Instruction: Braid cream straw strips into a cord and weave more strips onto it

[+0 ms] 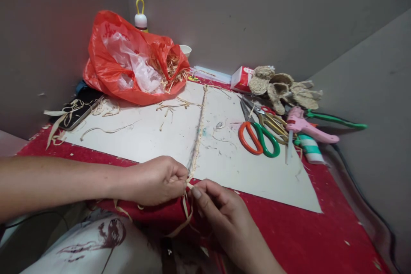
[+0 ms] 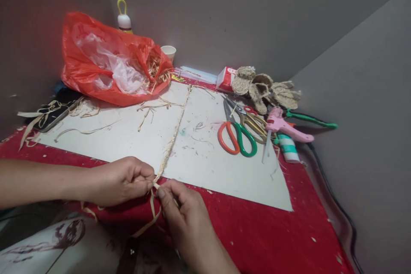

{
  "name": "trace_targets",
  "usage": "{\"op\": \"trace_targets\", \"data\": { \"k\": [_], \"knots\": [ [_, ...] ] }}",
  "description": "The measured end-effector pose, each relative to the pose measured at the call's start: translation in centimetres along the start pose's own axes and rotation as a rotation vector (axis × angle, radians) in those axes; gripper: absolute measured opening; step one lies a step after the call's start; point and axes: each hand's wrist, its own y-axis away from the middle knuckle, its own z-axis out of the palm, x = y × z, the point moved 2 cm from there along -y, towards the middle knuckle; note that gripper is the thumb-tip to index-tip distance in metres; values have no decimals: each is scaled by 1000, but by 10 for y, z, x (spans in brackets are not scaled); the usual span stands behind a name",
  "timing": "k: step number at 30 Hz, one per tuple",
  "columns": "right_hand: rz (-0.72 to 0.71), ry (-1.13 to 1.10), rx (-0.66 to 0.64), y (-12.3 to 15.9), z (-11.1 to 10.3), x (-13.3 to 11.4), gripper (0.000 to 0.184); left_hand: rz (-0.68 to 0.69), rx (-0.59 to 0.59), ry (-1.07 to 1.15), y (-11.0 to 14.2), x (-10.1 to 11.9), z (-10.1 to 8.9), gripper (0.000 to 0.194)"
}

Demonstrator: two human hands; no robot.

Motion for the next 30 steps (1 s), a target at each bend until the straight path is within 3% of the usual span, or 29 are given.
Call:
{"op": "trace_targets", "data": {
  "k": [6,11,21,23,26,30],
  "knots": [
    [9,63,80,18,19,2,34,57,37,79,1,-2,9,23],
    [-268,355,165,22,34,3,32,46,22,217,-1,-10,17,26],
    [-611,952,491,13,38,15,31,102,58,304,-4,-7,20,27],
    [-617,986,468,12,37,15,30,72,72,323,-5,-7,20,26],
    [-550,941,300,12,31,11,29,46,76,401,-6,-5,22,27],
    [-454,572,96,22,10,2,24,16,69,494,-4,5,23,28]
  ]
}}
